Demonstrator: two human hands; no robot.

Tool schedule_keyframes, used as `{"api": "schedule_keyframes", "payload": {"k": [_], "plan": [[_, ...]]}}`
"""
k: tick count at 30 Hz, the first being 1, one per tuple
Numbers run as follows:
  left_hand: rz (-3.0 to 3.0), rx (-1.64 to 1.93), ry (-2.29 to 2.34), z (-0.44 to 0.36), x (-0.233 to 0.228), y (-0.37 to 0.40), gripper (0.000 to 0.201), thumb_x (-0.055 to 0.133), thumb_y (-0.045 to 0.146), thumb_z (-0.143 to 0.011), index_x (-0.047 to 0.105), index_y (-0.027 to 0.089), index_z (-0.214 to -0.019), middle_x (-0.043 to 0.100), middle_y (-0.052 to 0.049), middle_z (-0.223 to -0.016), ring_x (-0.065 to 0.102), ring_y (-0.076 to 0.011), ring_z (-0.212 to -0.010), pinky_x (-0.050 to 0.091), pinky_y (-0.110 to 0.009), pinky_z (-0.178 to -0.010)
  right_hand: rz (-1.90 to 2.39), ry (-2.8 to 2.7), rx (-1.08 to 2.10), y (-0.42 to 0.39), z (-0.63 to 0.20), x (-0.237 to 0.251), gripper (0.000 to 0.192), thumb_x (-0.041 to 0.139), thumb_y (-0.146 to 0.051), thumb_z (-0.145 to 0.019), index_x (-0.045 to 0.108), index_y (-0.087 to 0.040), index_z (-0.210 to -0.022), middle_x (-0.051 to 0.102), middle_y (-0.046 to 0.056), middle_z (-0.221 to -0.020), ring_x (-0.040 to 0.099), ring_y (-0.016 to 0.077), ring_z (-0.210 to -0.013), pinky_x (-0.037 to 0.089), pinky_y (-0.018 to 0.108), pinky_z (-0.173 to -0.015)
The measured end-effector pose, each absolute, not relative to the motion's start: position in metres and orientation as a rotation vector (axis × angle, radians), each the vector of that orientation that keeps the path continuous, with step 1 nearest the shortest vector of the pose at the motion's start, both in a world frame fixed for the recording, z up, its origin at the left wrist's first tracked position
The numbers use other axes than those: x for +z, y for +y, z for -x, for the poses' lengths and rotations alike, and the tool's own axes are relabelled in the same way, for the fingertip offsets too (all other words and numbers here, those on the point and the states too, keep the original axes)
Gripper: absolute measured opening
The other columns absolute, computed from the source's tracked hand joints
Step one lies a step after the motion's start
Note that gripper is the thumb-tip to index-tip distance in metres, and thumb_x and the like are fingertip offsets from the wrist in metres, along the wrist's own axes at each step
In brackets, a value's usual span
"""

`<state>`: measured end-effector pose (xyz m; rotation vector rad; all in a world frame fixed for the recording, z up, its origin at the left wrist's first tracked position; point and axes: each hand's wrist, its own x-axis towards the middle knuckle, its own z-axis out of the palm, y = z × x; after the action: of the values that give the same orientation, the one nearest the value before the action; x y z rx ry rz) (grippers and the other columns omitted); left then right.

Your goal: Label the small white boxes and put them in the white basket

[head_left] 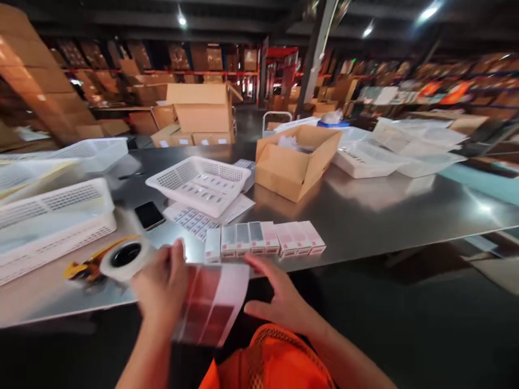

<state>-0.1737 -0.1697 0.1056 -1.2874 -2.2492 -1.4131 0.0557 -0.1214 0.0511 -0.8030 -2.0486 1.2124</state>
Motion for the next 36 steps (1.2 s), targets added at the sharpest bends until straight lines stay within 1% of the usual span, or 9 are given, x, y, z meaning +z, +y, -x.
{"api": "schedule_keyframes", "payload": {"k": [4, 7, 11, 14, 17, 20, 25, 31, 36], "plan": [[1.335, -1.447, -2.338, 0.159, 0.098, -0.143, 0.047, 0.046, 0.043, -0.095, 0.042, 0.022, -0.053, 0.036, 0.005, -0.045, 0.034, -0.0125, -0.047, 0.024, -0.029, -0.051, 0.878, -1.616, 1.228, -0.123, -0.041, 0.042, 0.060, 0.079, -0.044, -0.074, 0.059, -0.024, -0.127, 0.065, 0.011, -0.125, 0.066, 0.0257, -0.106, 0.054, 0.040, -0.090], [1.509, -1.864, -2.378, 0.149, 0.093, -0.125, 0.044, 0.054, 0.046, -0.091, 0.048, 0.021, -0.056, 0.041, 0.004, -0.047, 0.039, -0.0128, -0.052, 0.029, -0.027, -0.052, 0.955, -1.386, 1.221, -0.119, -0.042, 0.037, 0.043, 0.080, -0.043, -0.072, 0.065, -0.021, -0.106, 0.072, 0.006, -0.097, 0.068, 0.0210, -0.083, 0.056, 0.034, -0.075], [2.014, -2.382, -2.283, 0.152, 0.078, -0.111, 0.038, 0.077, 0.053, -0.068, 0.060, 0.020, -0.074, 0.062, 0.002, -0.066, 0.055, -0.0143, -0.061, 0.043, -0.024, -0.057, 0.984, -1.240, 1.118, -0.115, -0.053, 0.036, 0.033, 0.080, -0.043, -0.070, 0.063, -0.021, -0.089, 0.070, 0.003, -0.084, 0.065, 0.0185, -0.075, 0.054, 0.031, -0.068], [2.247, -2.705, -2.326, 0.157, 0.063, -0.101, 0.050, 0.088, 0.042, -0.057, 0.062, 0.021, -0.095, 0.072, -0.001, -0.076, 0.064, -0.0159, -0.064, 0.049, -0.023, -0.060, 1.032, -1.279, 1.061, -0.114, -0.064, 0.039, 0.029, 0.077, -0.041, -0.073, 0.061, -0.021, -0.086, 0.068, 0.001, -0.079, 0.063, 0.0167, -0.069, 0.052, 0.029, -0.063], [2.163, -2.772, -2.531, 0.157, 0.052, -0.098, 0.044, 0.087, 0.040, -0.063, 0.063, 0.020, -0.093, 0.071, 0.000, -0.065, 0.059, -0.0114, -0.053, 0.045, -0.018, -0.052, 1.183, -1.537, 0.848, -0.113, -0.075, 0.049, 0.028, 0.074, -0.034, -0.075, 0.065, -0.021, -0.098, 0.071, 0.004, -0.092, 0.065, 0.0189, -0.079, 0.053, 0.031, -0.071], [2.139, -2.574, -2.671, 0.154, 0.049, -0.101, 0.038, 0.086, 0.042, -0.063, 0.067, 0.017, -0.083, 0.071, -0.001, -0.063, 0.058, -0.0110, -0.052, 0.044, -0.017, -0.050, 1.208, -1.786, 0.614, -0.106, -0.079, 0.062, 0.047, 0.076, -0.035, -0.076, 0.063, -0.024, -0.121, 0.069, 0.008, -0.116, 0.064, 0.0250, -0.105, 0.050, 0.039, -0.092], [2.050, -2.618, -2.781, 0.148, 0.050, -0.103, 0.033, 0.087, 0.041, -0.061, 0.070, 0.017, -0.077, 0.071, -0.002, -0.062, 0.059, -0.0123, -0.053, 0.044, -0.019, -0.051, 1.035, -1.917, 0.798, -0.080, -0.075, 0.069, 0.017, 0.073, -0.039, -0.084, 0.076, -0.025, -0.093, 0.076, 0.002, -0.087, 0.070, 0.0185, -0.081, 0.051, 0.029, -0.076], [1.829, -2.835, -2.914, 0.129, 0.042, -0.104, 0.037, 0.090, 0.044, -0.055, 0.069, 0.016, -0.068, 0.067, -0.002, -0.058, 0.059, -0.0136, -0.050, 0.045, -0.021, -0.049, 1.032, -1.951, 0.838, -0.072, -0.080, 0.061, 0.016, 0.070, -0.037, -0.087, 0.076, -0.023, -0.081, 0.072, 0.000, -0.071, 0.066, 0.0149, -0.067, 0.048, 0.026, -0.065], [1.336, -2.522, -3.112, 0.157, 0.033, -0.138, 0.040, 0.081, 0.058, -0.063, 0.067, 0.023, -0.080, 0.053, 0.006, -0.046, 0.040, -0.0085, -0.031, 0.034, -0.019, -0.032, 1.011, -2.012, 0.794, -0.064, -0.126, 0.051, 0.025, 0.070, -0.042, -0.086, 0.072, -0.027, -0.105, 0.073, 0.004, -0.101, 0.068, 0.0208, -0.094, 0.053, 0.033, -0.086]]}}
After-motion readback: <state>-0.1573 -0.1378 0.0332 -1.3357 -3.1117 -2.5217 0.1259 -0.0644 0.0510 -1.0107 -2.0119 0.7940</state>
